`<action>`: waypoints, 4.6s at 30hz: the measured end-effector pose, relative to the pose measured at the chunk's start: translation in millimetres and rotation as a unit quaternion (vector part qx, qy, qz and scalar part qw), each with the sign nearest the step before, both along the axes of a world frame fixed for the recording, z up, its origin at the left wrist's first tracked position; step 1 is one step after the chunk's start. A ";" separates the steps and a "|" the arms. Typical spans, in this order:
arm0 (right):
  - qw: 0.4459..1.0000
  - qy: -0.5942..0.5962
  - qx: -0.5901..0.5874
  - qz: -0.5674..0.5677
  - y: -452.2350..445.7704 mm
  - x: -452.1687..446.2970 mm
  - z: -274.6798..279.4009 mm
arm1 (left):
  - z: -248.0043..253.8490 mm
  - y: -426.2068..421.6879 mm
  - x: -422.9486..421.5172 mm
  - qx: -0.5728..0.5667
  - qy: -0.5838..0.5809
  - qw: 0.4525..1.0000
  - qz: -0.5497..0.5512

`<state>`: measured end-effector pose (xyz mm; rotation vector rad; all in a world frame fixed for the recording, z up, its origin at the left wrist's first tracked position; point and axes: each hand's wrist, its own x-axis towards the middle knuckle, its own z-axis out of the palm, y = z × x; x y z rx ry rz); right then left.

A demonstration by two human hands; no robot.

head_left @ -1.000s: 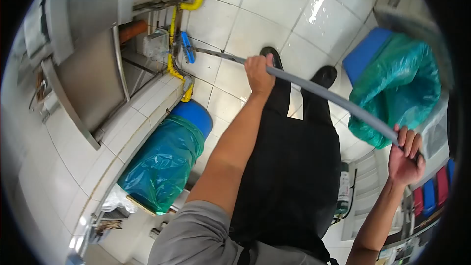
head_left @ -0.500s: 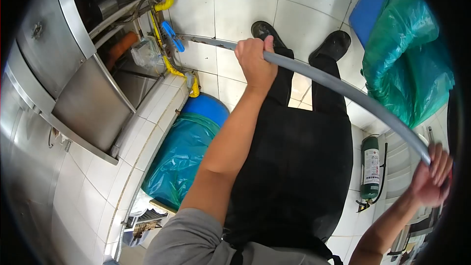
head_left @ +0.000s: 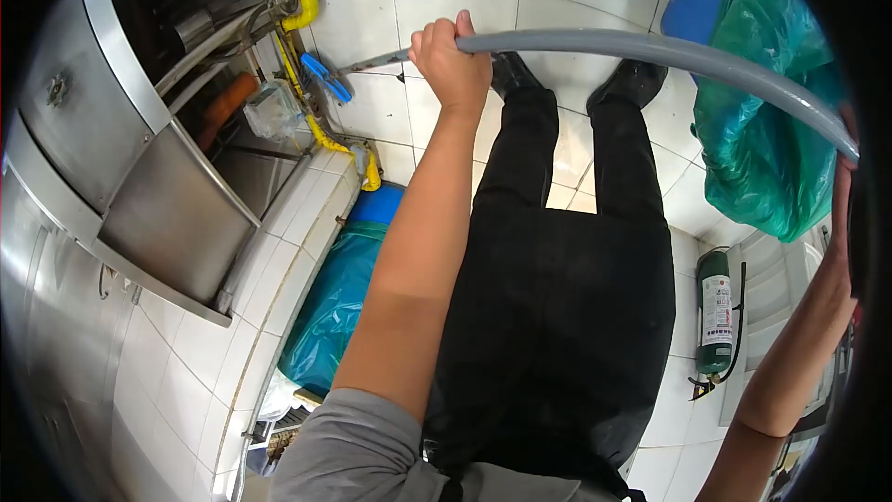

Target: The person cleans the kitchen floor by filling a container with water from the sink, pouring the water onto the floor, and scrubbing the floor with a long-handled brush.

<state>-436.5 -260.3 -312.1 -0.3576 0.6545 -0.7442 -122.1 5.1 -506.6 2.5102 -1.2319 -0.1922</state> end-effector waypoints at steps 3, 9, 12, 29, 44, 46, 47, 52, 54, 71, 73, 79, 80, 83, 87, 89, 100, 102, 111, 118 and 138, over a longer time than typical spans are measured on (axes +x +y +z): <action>0.998 0.051 -0.045 -0.002 -1.0 -21.3 19.4 | 12.4 -13.2 -2.6 -0.010 0.021 0.999 -0.028; 0.999 0.028 -0.041 0.004 13.9 -51.0 63.1 | 53.1 3.3 -35.2 -0.013 0.071 0.997 -0.032; 0.998 0.046 -0.040 0.022 9.2 -34.5 27.9 | 29.2 11.4 -19.4 0.001 0.049 0.999 -0.017; 0.823 0.063 0.036 -0.564 16.1 -2.3 82.4 | 72.4 -7.5 -47.0 -0.028 0.084 0.995 -0.047; 0.985 0.100 0.027 -0.139 48.2 -81.4 53.1 | 38.1 -17.9 -8.3 0.036 0.083 0.990 -0.108; 0.979 0.130 0.017 -0.155 56.4 -118.4 86.7 | 64.5 -16.2 -32.7 0.021 0.116 0.986 -0.114; 0.981 0.137 0.002 -0.137 57.8 -128.1 117.4 | 93.1 -10.4 -54.4 -0.017 0.149 0.981 -0.123; 0.992 0.102 -0.006 -0.069 56.1 -118.0 198.6 | 155.7 7.2 -80.5 -0.050 0.133 0.987 -0.078; 0.995 0.094 -0.022 -0.038 62.8 -89.1 199.7 | 155.6 16.0 -66.8 -0.059 0.128 0.989 -0.055; 0.980 0.077 -0.174 0.061 75.3 -73.2 301.8 | 238.4 23.6 -82.5 -0.122 0.129 0.984 -0.025; 0.976 0.103 -0.181 0.070 81.7 -66.4 317.8 | 274.6 53.1 -90.1 -0.057 0.128 0.990 0.013; 0.972 -0.001 -0.174 0.159 140.5 6.9 354.2 | 311.2 167.0 -87.8 0.048 0.181 0.982 0.031; 0.963 -0.027 -0.182 0.195 154.6 19.6 357.5 | 308.1 184.7 -84.2 0.064 0.171 0.983 0.023; 0.919 -0.035 -0.278 0.276 207.7 62.6 387.5 | 295.0 225.0 -69.4 0.111 0.214 0.971 0.009; 0.922 -0.006 -0.313 0.227 261.6 89.3 435.4 | 302.3 227.5 -42.3 0.023 0.179 0.984 -0.009; 0.916 -0.005 -0.340 0.214 292.7 105.3 460.8 | 309.4 232.1 -24.3 0.006 0.190 0.981 -0.022; 0.794 -0.156 -0.508 0.295 441.5 143.4 588.6 | 427.0 334.3 -3.2 -0.172 0.205 0.962 -0.055; 0.820 -0.141 -0.483 0.274 469.6 138.5 597.6 | 435.4 359.4 -1.0 -0.167 0.230 0.955 -0.081; 0.819 -0.030 -0.508 0.264 565.2 154.0 576.6 | 376.6 382.4 27.8 -0.148 0.170 0.968 -0.106; 0.721 -0.041 -0.607 0.330 628.9 134.3 587.3 | 403.2 403.2 30.3 -0.157 0.180 0.964 -0.115; 0.856 -0.062 -0.484 0.170 639.4 142.7 573.8 | 379.1 461.4 35.0 -0.210 0.142 0.962 -0.100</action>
